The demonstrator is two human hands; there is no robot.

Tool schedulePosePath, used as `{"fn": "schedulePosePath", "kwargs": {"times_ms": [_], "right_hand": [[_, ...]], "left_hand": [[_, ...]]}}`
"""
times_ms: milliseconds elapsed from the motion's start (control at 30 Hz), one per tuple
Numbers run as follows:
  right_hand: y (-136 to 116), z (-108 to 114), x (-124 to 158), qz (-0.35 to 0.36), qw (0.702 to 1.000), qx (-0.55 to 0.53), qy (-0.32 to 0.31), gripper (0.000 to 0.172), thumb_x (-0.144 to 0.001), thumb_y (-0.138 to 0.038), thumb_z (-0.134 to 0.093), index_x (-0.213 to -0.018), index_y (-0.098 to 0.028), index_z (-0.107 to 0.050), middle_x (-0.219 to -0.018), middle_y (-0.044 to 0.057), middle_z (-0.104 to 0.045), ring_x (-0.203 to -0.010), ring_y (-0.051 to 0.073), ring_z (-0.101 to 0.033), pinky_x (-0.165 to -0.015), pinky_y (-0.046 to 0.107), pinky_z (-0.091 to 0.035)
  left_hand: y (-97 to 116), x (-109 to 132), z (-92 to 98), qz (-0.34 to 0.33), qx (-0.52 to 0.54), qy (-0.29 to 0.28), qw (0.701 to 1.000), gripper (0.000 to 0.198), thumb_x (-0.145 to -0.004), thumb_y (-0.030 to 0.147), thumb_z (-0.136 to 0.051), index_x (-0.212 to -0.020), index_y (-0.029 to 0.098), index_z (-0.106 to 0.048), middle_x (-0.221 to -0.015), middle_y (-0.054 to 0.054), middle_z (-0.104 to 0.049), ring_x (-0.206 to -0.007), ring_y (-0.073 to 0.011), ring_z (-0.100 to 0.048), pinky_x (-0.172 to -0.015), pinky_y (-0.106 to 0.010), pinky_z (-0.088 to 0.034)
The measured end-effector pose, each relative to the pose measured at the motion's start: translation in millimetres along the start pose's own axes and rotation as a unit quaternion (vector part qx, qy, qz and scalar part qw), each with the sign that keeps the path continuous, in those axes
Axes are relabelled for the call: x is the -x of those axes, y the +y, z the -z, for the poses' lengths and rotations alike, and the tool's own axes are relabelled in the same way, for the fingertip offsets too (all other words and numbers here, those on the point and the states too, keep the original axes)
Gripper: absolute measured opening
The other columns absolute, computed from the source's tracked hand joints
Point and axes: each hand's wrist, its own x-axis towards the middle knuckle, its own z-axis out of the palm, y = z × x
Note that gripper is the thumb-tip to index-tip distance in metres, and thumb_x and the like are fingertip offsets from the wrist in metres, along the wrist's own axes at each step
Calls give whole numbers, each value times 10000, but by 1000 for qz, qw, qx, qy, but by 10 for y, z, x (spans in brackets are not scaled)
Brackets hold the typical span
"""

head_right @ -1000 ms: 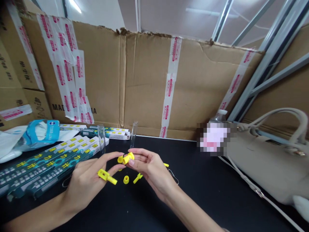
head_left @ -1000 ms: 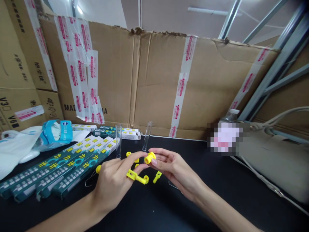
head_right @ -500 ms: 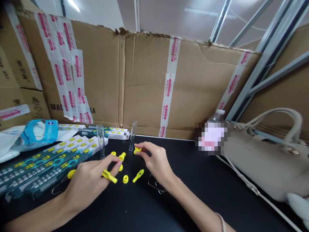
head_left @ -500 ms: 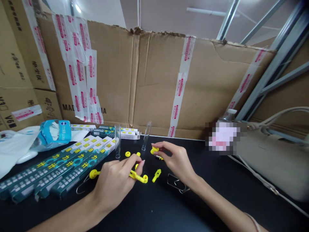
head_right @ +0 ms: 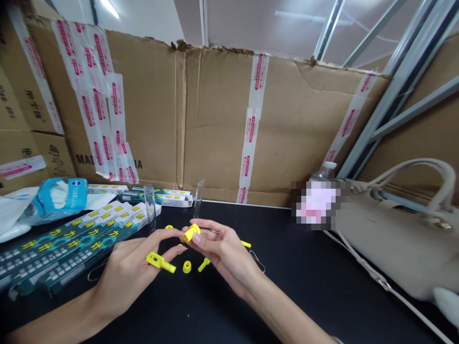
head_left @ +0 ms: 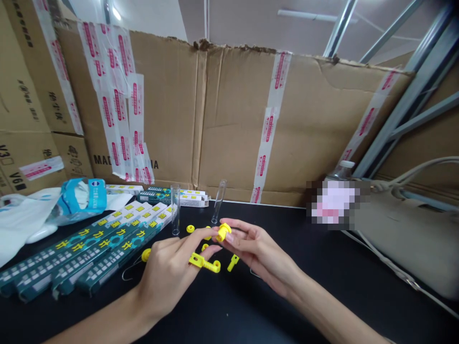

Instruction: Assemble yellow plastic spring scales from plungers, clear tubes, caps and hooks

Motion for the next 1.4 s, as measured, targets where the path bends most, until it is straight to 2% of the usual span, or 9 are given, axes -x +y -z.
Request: {"fn": "schedulePosePath", "kwargs": {"times_ms": [200, 500, 767, 967, 1267, 1400], "right_hand": [[50, -37, 23, -28, 997, -67, 11, 415, -666, -121, -847, -1055, -115, -702, -869, 58, -772, -887, 149, -726, -1001, 294, -499], [52, -33, 31, -16, 999, -51, 10, 434, -682, -143, -841, -1089, -119, -692, -923, 72, -770, -954, 181, -720, -1056, 334, -466], [54, -43, 33, -17, 998, -60, 9, 434, -685, -126, -834, -1091, -105, -684, -940, 82, -770, -951, 180, -724, -1044, 318, -478], [66, -66, 51, -26, 998, -65, 7, 390, -693, -119, -826, -1058, -108, -690, -943, 85, -771, -963, 179, -721, -1030, 314, -490], [100, -98, 64, -38, 997, -69, 5, 441, -675, -123, -844, -1079, -93, -669, -936, 91, -770, -940, 187, -728, -1015, 325, -498], [79, -111, 59, -22, 999, -43, -2, 431, -692, -165, -837, -1086, -113, -670, -958, 84, -764, -971, 186, -717, -1025, 327, -486]], "left_hand": [[3, -21, 30, -12, -11, 16, 1000, 147, -902, 233, -653, -1044, 204, -673, -792, 24, -770, -577, -109, -695, -606, -204, -534], [11, -44, 47, -27, -8, 22, 999, 137, -906, 200, -646, -1042, 199, -664, -835, 22, -779, -591, -110, -696, -594, -219, -520], [8, -34, 39, -26, -10, 20, 999, 119, -915, 210, -634, -1030, 202, -663, -771, 30, -763, -568, -109, -681, -594, -223, -511], [-21, -31, 31, -19, 16, 11, 1000, 107, -933, 182, -602, -1030, 204, -642, -837, 29, -763, -655, -109, -707, -625, -213, -508], [-59, 16, 7, -21, -3, 7, 1000, 183, -901, 72, -571, -1000, 218, -621, -759, 56, -746, -530, -109, -642, -537, -235, -454], [-51, 19, 8, -16, 4, 8, 1000, 156, -911, 91, -575, -983, 222, -619, -726, 60, -730, -520, -106, -635, -533, -232, -446]]}}
